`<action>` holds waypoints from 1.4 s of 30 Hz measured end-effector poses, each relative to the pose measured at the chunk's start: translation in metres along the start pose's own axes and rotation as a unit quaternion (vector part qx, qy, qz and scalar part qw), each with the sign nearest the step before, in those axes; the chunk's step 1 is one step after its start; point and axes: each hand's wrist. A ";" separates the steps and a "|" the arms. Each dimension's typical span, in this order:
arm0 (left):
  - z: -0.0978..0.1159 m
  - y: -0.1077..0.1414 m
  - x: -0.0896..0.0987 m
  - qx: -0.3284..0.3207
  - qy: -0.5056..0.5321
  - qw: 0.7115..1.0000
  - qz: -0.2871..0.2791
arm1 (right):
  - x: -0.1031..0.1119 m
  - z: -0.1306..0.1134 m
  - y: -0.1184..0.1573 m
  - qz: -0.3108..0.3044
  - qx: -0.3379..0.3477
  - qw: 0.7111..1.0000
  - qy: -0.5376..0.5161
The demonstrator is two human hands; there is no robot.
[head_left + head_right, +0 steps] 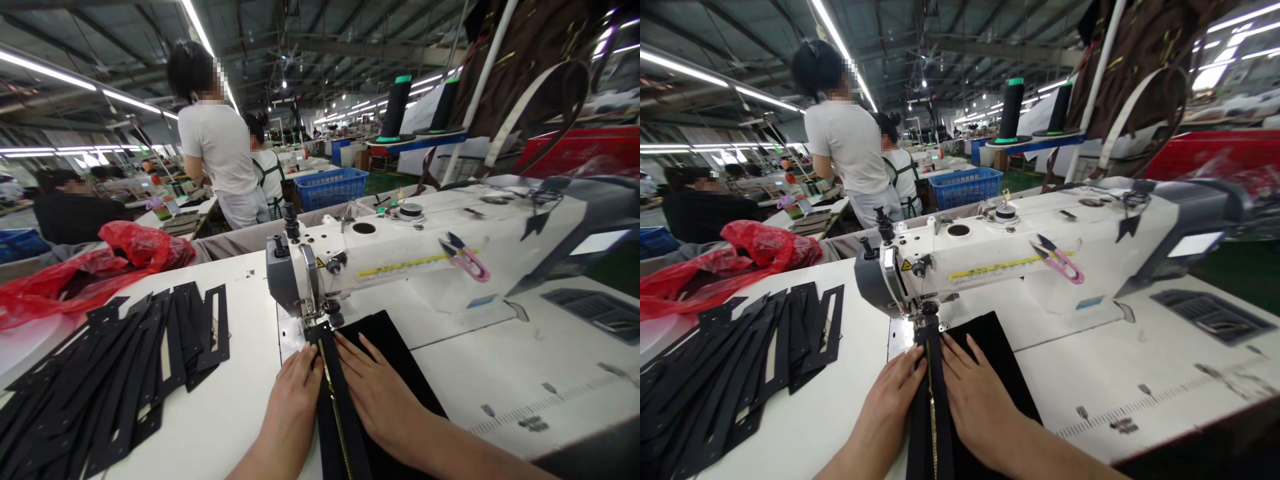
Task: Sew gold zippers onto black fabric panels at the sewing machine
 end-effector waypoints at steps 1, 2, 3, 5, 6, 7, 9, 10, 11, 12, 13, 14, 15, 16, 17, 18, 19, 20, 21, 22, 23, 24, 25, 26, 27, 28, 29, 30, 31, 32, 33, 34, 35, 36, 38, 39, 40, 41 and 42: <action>-0.002 -0.002 0.000 0.006 0.000 1.000 -0.001 | -0.001 0.002 -0.002 -0.002 0.000 1.000 -0.002; -0.004 -0.003 -0.001 0.010 0.000 1.000 0.000 | -0.001 0.004 -0.005 -0.006 -0.002 1.000 -0.004; -0.006 -0.005 -0.002 0.013 0.000 1.000 0.002 | -0.001 0.006 -0.008 -0.008 -0.005 1.000 -0.008; -0.011 -0.009 -0.003 0.006 0.002 1.000 0.009 | 0.000 0.010 -0.013 -0.010 -0.007 1.000 -0.018; -0.013 -0.010 -0.004 -0.001 0.002 1.000 0.013 | 0.000 0.011 -0.015 -0.009 -0.006 1.000 -0.023; -0.014 -0.011 -0.005 -0.006 0.002 1.000 0.017 | 0.000 0.012 -0.017 -0.008 -0.004 1.000 -0.027; -0.016 -0.012 -0.007 -0.009 0.000 1.000 0.016 | 0.001 0.014 -0.019 -0.009 0.001 0.999 -0.032; -0.017 -0.013 -0.007 -0.009 -0.001 1.000 0.016 | 0.001 0.015 -0.019 -0.011 0.002 0.999 -0.036; -0.017 -0.013 -0.008 -0.010 -0.002 1.000 0.018 | 0.001 0.015 -0.019 -0.012 -0.001 0.999 -0.041; -0.018 -0.013 -0.009 -0.013 -0.004 1.000 0.022 | 0.000 0.015 -0.019 -0.011 -0.008 0.999 -0.048; -0.018 -0.012 -0.009 -0.017 -0.006 0.999 0.027 | 0.000 0.015 -0.019 -0.007 -0.017 0.998 -0.056; -0.019 -0.012 -0.010 -0.021 -0.008 0.999 0.029 | -0.001 0.015 -0.019 -0.003 -0.028 0.998 -0.064; -0.020 -0.011 -0.010 -0.022 -0.009 0.999 0.029 | -0.001 0.015 -0.019 0.000 -0.038 0.997 -0.072; -0.021 -0.010 -0.010 -0.023 -0.011 0.999 0.023 | -0.001 0.015 -0.019 0.001 -0.046 0.996 -0.078; -0.023 -0.009 -0.010 -0.022 -0.012 1.000 0.011 | -0.001 0.015 -0.020 -0.002 -0.051 0.995 -0.085; -0.026 -0.008 -0.010 -0.022 -0.015 1.000 -0.006 | 0.000 0.014 -0.020 -0.008 -0.055 0.994 -0.090; -0.028 -0.007 -0.010 -0.025 -0.018 0.999 -0.021 | 0.001 0.014 -0.021 -0.014 -0.058 0.994 -0.096; -0.031 -0.006 -0.010 -0.030 -0.021 0.999 -0.035 | 0.002 0.014 -0.022 -0.019 -0.059 0.993 -0.101; -0.034 -0.005 -0.010 -0.037 -0.025 0.998 -0.045 | 0.004 0.015 -0.022 -0.022 -0.059 0.992 -0.106; -0.037 -0.004 -0.011 -0.048 -0.027 0.997 -0.046 | 0.006 0.015 -0.023 -0.023 -0.058 0.992 -0.111; -0.040 -0.003 -0.011 -0.059 -0.027 0.997 -0.035 | 0.007 0.015 -0.023 -0.019 -0.058 0.992 -0.115; -0.043 -0.003 -0.012 -0.064 -0.024 0.997 -0.024 | 0.009 0.016 -0.023 -0.013 -0.057 0.991 -0.119; -0.045 -0.002 -0.012 -0.065 -0.021 0.998 -0.016 | 0.010 0.016 -0.022 -0.006 -0.057 0.991 -0.123; -0.047 -0.002 -0.011 -0.064 -0.016 0.998 -0.016 | 0.011 0.017 -0.022 0.000 -0.057 0.990 -0.125; -0.048 -0.002 -0.010 -0.060 -0.011 0.998 -0.023 | 0.012 0.017 -0.021 0.005 -0.058 0.990 -0.128; -0.050 -0.002 -0.009 -0.057 -0.007 0.998 -0.038 | 0.013 0.018 -0.020 0.008 -0.058 0.990 -0.130; -0.051 -0.003 -0.007 -0.057 -0.003 0.997 -0.055 | 0.013 0.019 -0.019 0.011 -0.057 0.990 -0.132; -0.052 -0.005 -0.004 -0.062 0.001 0.996 -0.065 | 0.014 0.019 -0.019 0.015 -0.057 0.989 -0.134; -0.053 -0.007 -0.002 -0.070 0.005 0.995 -0.069 | 0.013 0.020 -0.018 0.020 -0.057 0.989 -0.136; -0.054 -0.010 0.000 -0.078 0.009 0.994 -0.071 | 0.013 0.020 -0.018 0.027 -0.058 0.989 -0.137; -0.055 -0.012 0.002 -0.085 0.010 0.994 -0.071 | 0.012 0.021 -0.017 0.035 -0.058 0.988 -0.137; -0.056 -0.013 0.003 -0.091 0.009 0.993 -0.073 | 0.012 0.021 -0.017 0.041 -0.058 0.988 -0.137; -0.057 -0.014 0.003 -0.093 0.005 0.993 -0.074 | 0.011 0.021 -0.016 0.046 -0.058 0.988 -0.137; -0.058 -0.015 0.004 -0.094 -0.001 0.993 -0.076 | 0.010 0.022 -0.016 0.050 -0.058 0.988 -0.136; -0.059 -0.015 0.004 -0.093 -0.012 0.993 -0.075 | 0.009 0.022 -0.015 0.056 -0.058 0.988 -0.133; -0.060 -0.014 0.004 -0.094 -0.016 0.993 -0.075 | 0.009 0.022 -0.015 0.057 -0.058 0.988 -0.133; -0.060 -0.014 0.004 -0.096 -0.018 0.992 -0.075 | 0.009 0.022 -0.014 0.059 -0.058 0.988 -0.132; -0.060 -0.013 0.004 -0.098 -0.019 0.992 -0.076 | 0.009 0.022 -0.014 0.059 -0.058 0.988 -0.133; -0.061 -0.013 0.004 -0.102 -0.019 0.992 -0.077 | 0.009 0.022 -0.014 0.058 -0.058 0.988 -0.134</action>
Point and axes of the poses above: each hand's wrist, its own y-axis away from the middle knuckle, its own x-axis out of the back of the hand, z = x × y, and after that the axes turned 5 degrees about x, right-handed
